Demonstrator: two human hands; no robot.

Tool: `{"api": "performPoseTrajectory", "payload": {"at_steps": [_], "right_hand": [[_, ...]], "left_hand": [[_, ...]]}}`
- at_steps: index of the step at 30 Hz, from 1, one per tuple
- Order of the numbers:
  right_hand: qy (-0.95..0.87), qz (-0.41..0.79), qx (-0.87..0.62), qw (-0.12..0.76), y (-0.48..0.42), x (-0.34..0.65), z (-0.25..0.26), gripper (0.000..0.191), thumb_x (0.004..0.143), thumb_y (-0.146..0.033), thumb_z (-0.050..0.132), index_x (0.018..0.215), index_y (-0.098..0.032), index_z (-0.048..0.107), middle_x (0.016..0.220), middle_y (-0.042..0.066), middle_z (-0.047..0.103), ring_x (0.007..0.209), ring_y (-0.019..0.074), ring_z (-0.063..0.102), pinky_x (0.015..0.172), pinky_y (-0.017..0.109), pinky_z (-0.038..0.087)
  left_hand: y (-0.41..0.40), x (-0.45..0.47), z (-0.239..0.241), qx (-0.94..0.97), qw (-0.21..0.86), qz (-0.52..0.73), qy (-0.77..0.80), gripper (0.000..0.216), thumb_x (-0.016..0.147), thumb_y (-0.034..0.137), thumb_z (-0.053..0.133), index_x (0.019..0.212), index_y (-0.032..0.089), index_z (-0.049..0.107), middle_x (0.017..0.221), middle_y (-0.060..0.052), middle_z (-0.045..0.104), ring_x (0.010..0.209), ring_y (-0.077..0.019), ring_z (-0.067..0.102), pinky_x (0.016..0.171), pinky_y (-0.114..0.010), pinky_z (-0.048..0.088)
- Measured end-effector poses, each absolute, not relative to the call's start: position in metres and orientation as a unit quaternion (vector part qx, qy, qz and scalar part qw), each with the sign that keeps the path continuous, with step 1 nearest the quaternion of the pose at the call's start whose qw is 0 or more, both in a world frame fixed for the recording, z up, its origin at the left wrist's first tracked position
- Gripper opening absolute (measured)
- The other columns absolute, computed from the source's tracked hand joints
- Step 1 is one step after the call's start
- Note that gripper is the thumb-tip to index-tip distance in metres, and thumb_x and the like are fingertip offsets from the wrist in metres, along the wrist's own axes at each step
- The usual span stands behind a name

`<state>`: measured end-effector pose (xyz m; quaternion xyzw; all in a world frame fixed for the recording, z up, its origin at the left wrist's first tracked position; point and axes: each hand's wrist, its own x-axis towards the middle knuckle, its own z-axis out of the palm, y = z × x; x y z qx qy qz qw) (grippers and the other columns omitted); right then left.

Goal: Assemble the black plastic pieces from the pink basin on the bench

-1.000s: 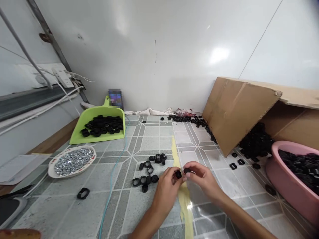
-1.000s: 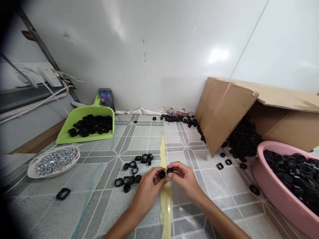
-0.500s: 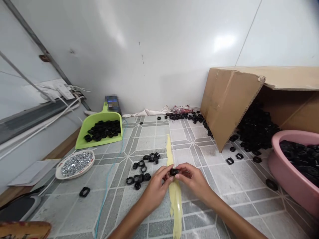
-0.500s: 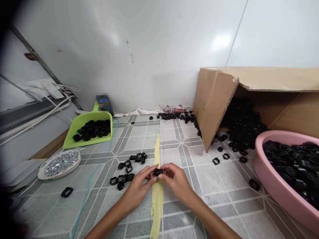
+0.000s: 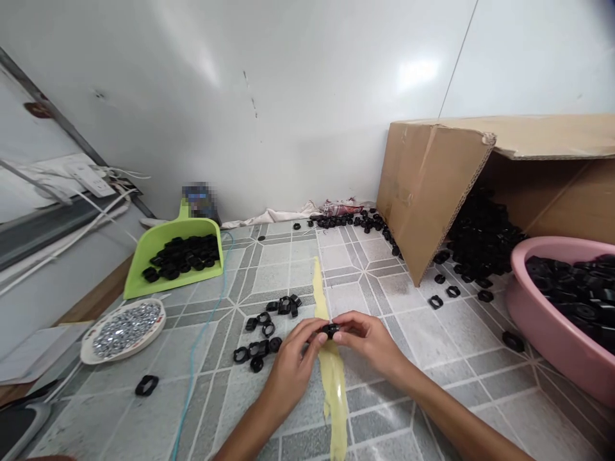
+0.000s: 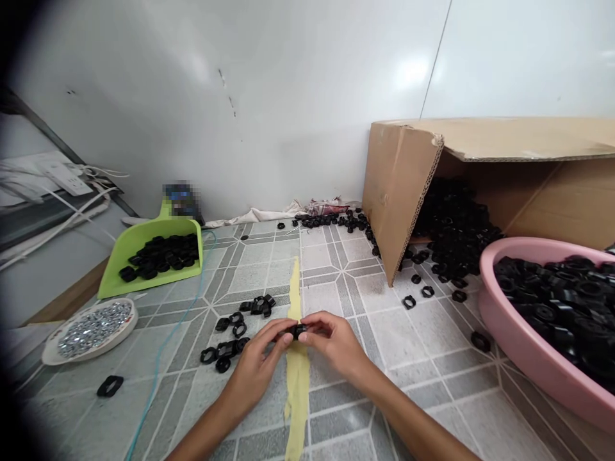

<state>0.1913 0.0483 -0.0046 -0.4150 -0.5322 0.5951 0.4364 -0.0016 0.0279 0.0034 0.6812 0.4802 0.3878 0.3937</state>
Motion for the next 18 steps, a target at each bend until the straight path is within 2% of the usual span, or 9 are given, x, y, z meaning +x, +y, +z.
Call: {"api": "performPoseTrajectory", "payload": {"at_steps": [4,8,10,14,18], "right_hand": [[-0.614,0.504,-0.415,0.443,0.036,0.188,0.004,0.017,0.088,-0.03,0.073,0.102,-0.021,0.07,0.1,0.005,0.071,0.094,0.0197,0.067,0.088,0.036,0.054],[-0.689,0.419,-0.387,0.446,0.028,0.187,0.008,0.012,0.094,-0.024,0.065,0.106,-0.024,0.068,0.106,0.005,0.066,0.096,0.0189,0.065,0.088,0.034,0.055],[-0.702,0.395,-0.38,0.455,0.027,0.188,0.008,0.012,0.095,-0.021,0.064,0.106,-0.024,0.068,0.105,0.005,0.065,0.094,0.0185,0.065,0.086,0.034,0.055],[-0.709,0.366,-0.375,0.473,0.029,0.189,0.007,0.014,0.094,-0.019,0.066,0.106,-0.025,0.069,0.105,0.004,0.066,0.096,0.0187,0.066,0.086,0.033,0.056],[-0.736,0.33,-0.357,0.472,0.027,0.191,0.006,0.021,0.098,-0.014,0.059,0.114,-0.025,0.067,0.111,0.006,0.065,0.102,0.0191,0.065,0.089,0.034,0.056]], "left_hand": [[0.026,0.001,0.0,0.641,0.457,0.374,0.49,0.031,0.101,0.041,0.048,0.121,0.023,0.063,0.104,-0.006,0.07,0.095,-0.0219,0.065,0.083,-0.032,0.051],[0.027,0.001,0.0,0.596,0.497,0.39,0.497,0.031,0.101,0.047,0.046,0.103,0.021,0.062,0.075,0.002,0.057,0.066,-0.0151,0.052,0.064,-0.025,0.043],[0.029,0.0,0.005,0.588,0.532,0.383,0.474,0.03,0.1,0.049,0.049,0.1,0.021,0.06,0.073,0.003,0.055,0.065,-0.0136,0.049,0.063,-0.024,0.039],[0.032,-0.005,0.015,0.568,0.604,0.361,0.426,0.03,0.093,0.048,0.063,0.106,0.021,0.057,0.084,0.001,0.062,0.068,-0.0124,0.049,0.063,-0.023,0.036],[0.033,-0.004,0.019,0.526,0.641,0.358,0.429,0.034,0.093,0.051,0.062,0.1,0.018,0.058,0.07,0.004,0.055,0.058,-0.0099,0.038,0.058,-0.023,0.029]]}}
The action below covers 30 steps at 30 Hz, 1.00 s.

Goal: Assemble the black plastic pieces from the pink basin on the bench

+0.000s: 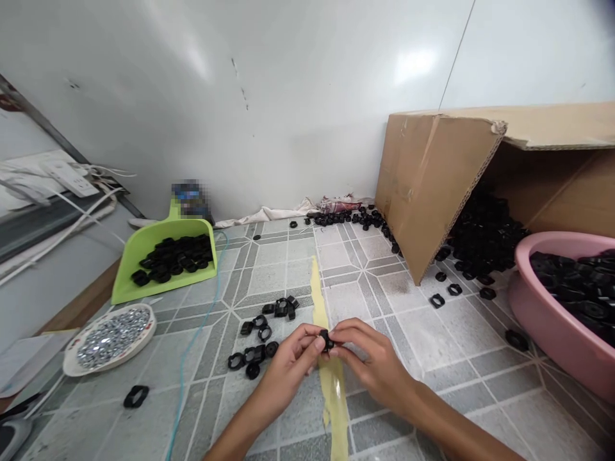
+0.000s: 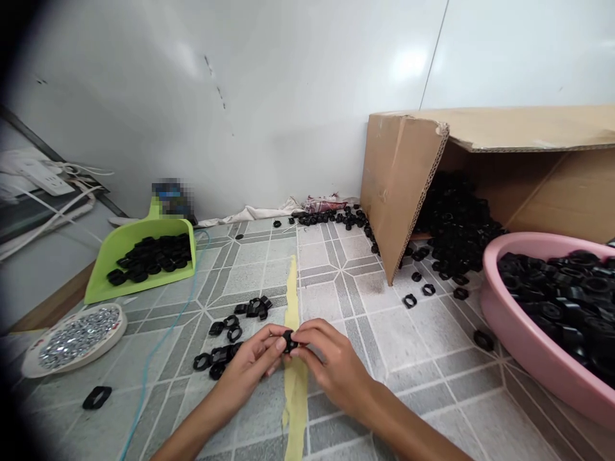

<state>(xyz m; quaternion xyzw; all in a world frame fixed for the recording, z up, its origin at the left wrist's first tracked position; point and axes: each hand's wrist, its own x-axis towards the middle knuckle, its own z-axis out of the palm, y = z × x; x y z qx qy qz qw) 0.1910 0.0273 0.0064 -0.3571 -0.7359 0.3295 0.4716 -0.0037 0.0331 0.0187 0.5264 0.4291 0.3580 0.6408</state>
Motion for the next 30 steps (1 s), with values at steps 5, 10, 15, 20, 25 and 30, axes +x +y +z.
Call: {"api": "performPoseTrajectory", "payload": {"at_steps": [5,10,15,20,25,30], "right_hand": [[-0.806,0.24,-0.303,0.447,0.025,0.192,0.008,0.037,0.1,-0.005,0.045,0.129,-0.023,0.059,0.12,0.01,0.063,0.115,0.0214,0.058,0.097,0.04,0.052],[-0.783,0.271,-0.349,0.438,0.023,0.192,0.009,0.025,0.102,-0.015,0.051,0.124,-0.02,0.061,0.113,0.009,0.065,0.106,0.021,0.061,0.091,0.037,0.052],[-0.712,0.389,-0.476,0.341,0.03,0.197,0.013,0.043,0.107,-0.039,0.038,0.078,-0.019,0.062,0.072,0.002,0.061,0.069,0.0171,0.058,0.068,0.033,0.046],[-0.648,0.536,-0.415,0.347,0.037,0.204,0.023,0.027,0.097,-0.041,0.062,0.119,-0.024,0.06,0.103,0.002,0.067,0.094,0.0182,0.063,0.078,0.029,0.047],[-0.663,0.501,-0.466,0.302,0.033,0.201,0.022,0.043,0.106,-0.048,0.04,0.081,-0.019,0.061,0.062,-0.003,0.054,0.061,0.0133,0.053,0.063,0.027,0.038],[-0.629,0.557,-0.417,0.346,0.032,0.196,0.014,0.034,0.097,-0.052,0.059,0.098,-0.019,0.064,0.075,-0.001,0.061,0.071,0.0148,0.058,0.064,0.026,0.042]], "left_hand": [[0.03,-0.001,0.022,0.458,0.696,0.357,0.422,0.035,0.096,0.05,0.058,0.09,0.016,0.059,0.07,0.003,0.055,0.057,-0.0089,0.031,0.058,-0.023,0.026],[0.028,-0.001,0.025,0.451,0.71,0.349,0.414,0.034,0.092,0.05,0.064,0.097,0.016,0.062,0.069,0.003,0.056,0.063,-0.01,0.042,0.064,-0.023,0.032],[0.027,0.003,0.021,0.5,0.662,0.36,0.426,0.036,0.087,0.051,0.07,0.099,0.02,0.058,0.075,0.001,0.063,0.071,-0.0141,0.055,0.066,-0.024,0.037],[0.027,0.004,0.016,0.511,0.638,0.38,0.433,0.032,0.091,0.049,0.065,0.1,0.02,0.056,0.071,0.003,0.062,0.065,-0.0124,0.051,0.063,-0.024,0.036],[0.024,0.006,0.012,0.526,0.626,0.387,0.426,0.027,0.094,0.046,0.063,0.101,0.02,0.056,0.081,0.0,0.065,0.076,-0.0145,0.057,0.067,-0.024,0.038],[0.021,0.009,0.012,0.538,0.62,0.388,0.419,0.026,0.096,0.045,0.06,0.1,0.02,0.056,0.076,0.002,0.062,0.073,-0.0139,0.055,0.066,-0.025,0.038]]}}
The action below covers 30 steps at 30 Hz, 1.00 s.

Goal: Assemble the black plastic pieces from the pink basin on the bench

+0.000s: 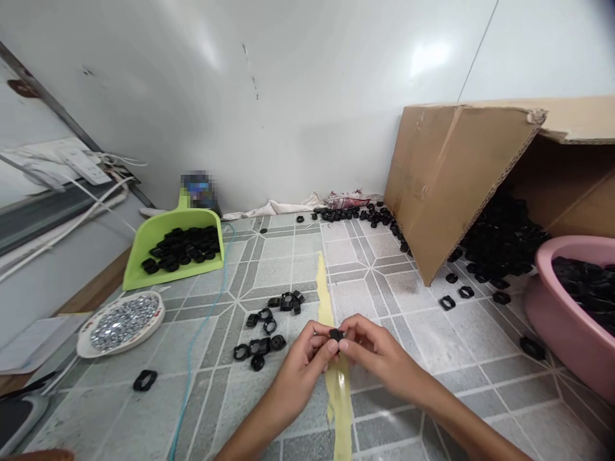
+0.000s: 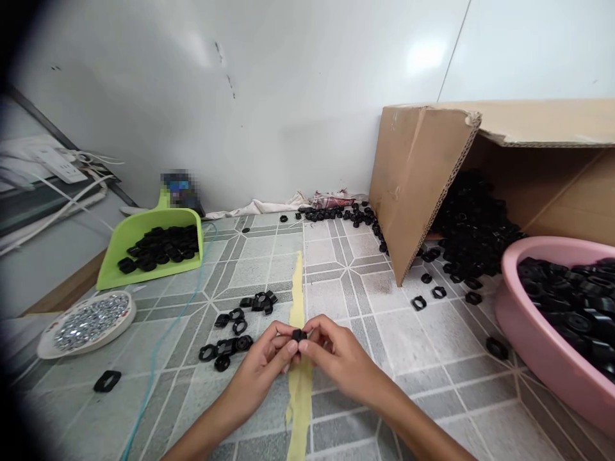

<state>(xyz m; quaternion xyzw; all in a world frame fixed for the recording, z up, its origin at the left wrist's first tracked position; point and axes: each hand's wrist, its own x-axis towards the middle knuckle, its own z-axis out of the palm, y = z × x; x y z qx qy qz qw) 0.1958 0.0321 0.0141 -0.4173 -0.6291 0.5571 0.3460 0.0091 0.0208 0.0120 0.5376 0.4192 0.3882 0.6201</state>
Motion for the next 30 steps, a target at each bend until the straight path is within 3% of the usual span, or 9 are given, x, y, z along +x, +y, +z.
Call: {"api": "performPoseTrajectory", "payload": {"at_steps": [3,6,8,11,15,18,21,26,30], "right_hand": [[-0.602,0.546,-0.469,0.345,0.035,0.195,0.008,0.053,0.101,-0.057,0.046,0.07,-0.016,0.061,0.055,-0.002,0.051,0.053,0.0117,0.05,0.054,0.025,0.038],[-0.543,0.625,-0.416,0.376,0.04,0.196,0.005,0.041,0.092,-0.057,0.061,0.087,-0.017,0.063,0.064,-0.002,0.057,0.057,0.0131,0.056,0.05,0.024,0.043],[-0.508,0.682,-0.353,0.39,0.043,0.195,0.004,0.043,0.082,-0.054,0.075,0.1,-0.018,0.061,0.076,0.0,0.064,0.066,0.016,0.063,0.054,0.026,0.051],[-0.49,0.688,-0.368,0.39,0.041,0.188,0.0,0.044,0.083,-0.058,0.072,0.083,-0.016,0.061,0.067,0.002,0.065,0.057,0.0157,0.064,0.053,0.027,0.053],[-0.503,0.641,-0.445,0.371,0.037,0.184,-0.003,0.058,0.094,-0.067,0.05,0.065,-0.017,0.055,0.046,-0.003,0.05,0.036,0.009,0.046,0.036,0.02,0.038],[-0.512,0.661,-0.392,0.382,0.038,0.188,0.0,0.043,0.089,-0.061,0.064,0.092,-0.018,0.06,0.065,-0.001,0.06,0.05,0.0119,0.056,0.041,0.021,0.045],[-0.518,0.684,-0.349,0.376,0.041,0.192,0.005,0.044,0.082,-0.05,0.077,0.108,-0.019,0.059,0.082,0.001,0.064,0.067,0.0153,0.063,0.049,0.024,0.053],[-0.543,0.662,-0.384,0.346,0.036,0.19,0.006,0.032,0.091,-0.05,0.066,0.09,-0.018,0.06,0.062,-0.004,0.054,0.051,0.0101,0.052,0.046,0.02,0.045],[-0.56,0.656,-0.4,0.31,0.029,0.186,0.003,0.043,0.096,-0.056,0.054,0.078,-0.017,0.058,0.051,-0.007,0.046,0.042,0.0081,0.046,0.042,0.019,0.038]], "left_hand": [[0.02,0.011,0.014,0.544,0.622,0.38,0.416,0.026,0.096,0.045,0.06,0.099,0.02,0.056,0.078,0.001,0.063,0.075,-0.014,0.056,0.068,-0.025,0.038],[0.019,0.013,0.013,0.534,0.625,0.382,0.422,0.027,0.096,0.046,0.059,0.101,0.019,0.056,0.076,0.001,0.062,0.072,-0.0134,0.055,0.065,-0.024,0.037],[0.019,0.014,0.012,0.531,0.623,0.392,0.421,0.027,0.096,0.046,0.058,0.1,0.019,0.055,0.073,0.003,0.06,0.069,-0.0129,0.054,0.063,-0.024,0.037],[0.018,0.015,0.01,0.531,0.612,0.409,0.421,0.025,0.096,0.044,0.059,0.096,0.02,0.054,0.072,0.003,0.059,0.069,-0.0127,0.055,0.063,-0.023,0.038],[0.017,0.015,0.01,0.528,0.607,0.414,0.426,0.025,0.096,0.044,0.06,0.097,0.021,0.053,0.074,0.003,0.06,0.07,-0.0128,0.056,0.064,-0.023,0.039],[0.019,0.014,0.009,0.525,0.595,0.421,0.439,0.026,0.095,0.045,0.061,0.096,0.021,0.052,0.071,0.003,0.06,0.067,-0.0124,0.054,0.063,-0.023,0.039],[0.022,0.012,0.006,0.524,0.591,0.426,0.442,0.027,0.095,0.047,0.061,0.096,0.02,0.053,0.07,0.004,0.059,0.065,-0.0117,0.053,0.062,-0.023,0.038],[0.026,0.005,0.005,0.529,0.626,0.393,0.417,0.031,0.094,0.05,0.06,0.099,0.02,0.055,0.068,0.004,0.057,0.063,-0.0111,0.051,0.059,-0.022,0.037],[0.027,0.002,0.01,0.539,0.649,0.364,0.395,0.032,0.094,0.05,0.06,0.099,0.019,0.057,0.065,0.005,0.056,0.059,-0.0104,0.048,0.057,-0.021,0.037]]}}
